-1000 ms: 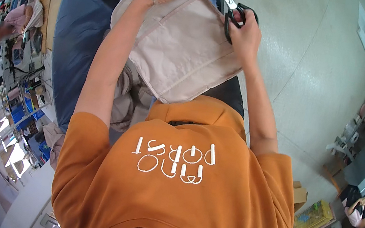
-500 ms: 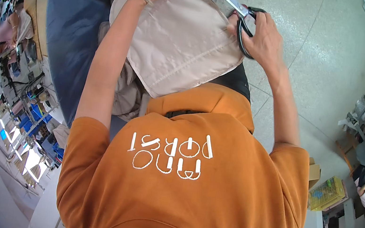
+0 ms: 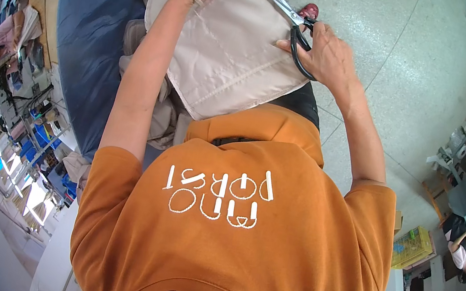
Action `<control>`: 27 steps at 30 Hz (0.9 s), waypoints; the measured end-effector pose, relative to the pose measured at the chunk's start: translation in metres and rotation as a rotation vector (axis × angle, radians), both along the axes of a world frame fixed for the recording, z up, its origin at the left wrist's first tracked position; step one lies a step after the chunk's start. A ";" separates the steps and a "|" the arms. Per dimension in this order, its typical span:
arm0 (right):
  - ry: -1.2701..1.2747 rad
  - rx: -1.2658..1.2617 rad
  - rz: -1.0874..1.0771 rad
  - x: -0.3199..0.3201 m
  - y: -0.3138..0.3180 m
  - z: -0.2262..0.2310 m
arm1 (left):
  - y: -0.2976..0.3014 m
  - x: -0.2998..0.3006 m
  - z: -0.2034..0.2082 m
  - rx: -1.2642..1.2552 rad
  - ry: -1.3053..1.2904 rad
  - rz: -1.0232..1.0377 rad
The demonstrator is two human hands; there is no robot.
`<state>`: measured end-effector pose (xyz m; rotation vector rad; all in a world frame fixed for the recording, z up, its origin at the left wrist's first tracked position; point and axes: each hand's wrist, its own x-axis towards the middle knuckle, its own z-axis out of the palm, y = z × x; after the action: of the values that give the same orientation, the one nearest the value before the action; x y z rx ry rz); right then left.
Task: The recorder uses scissors to trim loose threads from manufactured fabric bags in a factory.
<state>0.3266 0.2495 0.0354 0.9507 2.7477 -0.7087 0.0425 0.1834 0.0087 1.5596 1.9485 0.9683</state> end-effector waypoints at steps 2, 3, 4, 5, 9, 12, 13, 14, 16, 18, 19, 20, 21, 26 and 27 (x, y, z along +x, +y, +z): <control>0.029 0.006 -0.005 0.001 -0.003 -0.002 | 0.000 -0.001 -0.002 0.126 -0.100 -0.052; 0.029 0.005 -0.006 0.001 -0.004 -0.003 | 0.000 -0.001 -0.003 0.189 -0.151 -0.076; 0.029 -0.009 -0.028 0.002 -0.006 -0.005 | 0.000 -0.002 -0.003 0.251 -0.200 -0.102; 0.044 -0.015 -0.050 0.002 -0.007 -0.006 | 0.001 -0.002 -0.004 0.123 -0.057 -0.059; -0.076 -0.010 -0.087 0.004 -0.011 -0.012 | 0.004 -0.001 -0.003 -0.023 0.068 -0.029; 0.003 0.001 -0.086 0.004 -0.009 -0.015 | 0.003 0.001 0.001 -0.122 -0.119 0.030; 0.063 0.010 -0.072 0.003 -0.008 -0.016 | 0.003 0.002 0.003 -0.120 -0.113 0.033; 0.119 0.020 -0.060 0.002 -0.006 -0.016 | 0.002 0.003 0.005 -0.088 -0.076 0.018; 0.127 0.025 -0.041 -0.004 -0.002 -0.016 | 0.002 0.004 0.007 -0.055 -0.032 0.004; 0.131 0.032 -0.027 -0.009 0.000 -0.017 | 0.002 0.005 0.009 -0.089 -0.099 0.006; 0.120 0.026 -0.027 -0.012 0.001 -0.017 | 0.003 0.004 0.009 -0.088 -0.095 0.005; 0.150 0.030 -0.021 -0.013 0.002 -0.017 | 0.003 0.004 0.008 -0.054 0.038 -0.017; 0.111 0.020 -0.027 -0.014 0.002 -0.018 | 0.003 0.004 0.007 -0.021 0.170 -0.037; 0.175 0.001 -0.058 -0.014 -0.003 -0.024 | 0.005 0.003 0.002 -0.053 -0.041 0.017; 0.176 -0.007 -0.051 -0.014 -0.003 -0.026 | 0.006 0.002 0.001 -0.003 -0.004 0.026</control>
<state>0.3122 0.2466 0.0099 1.0057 2.8778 -0.8478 0.0449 0.1896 0.0099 1.5337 1.9709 0.9779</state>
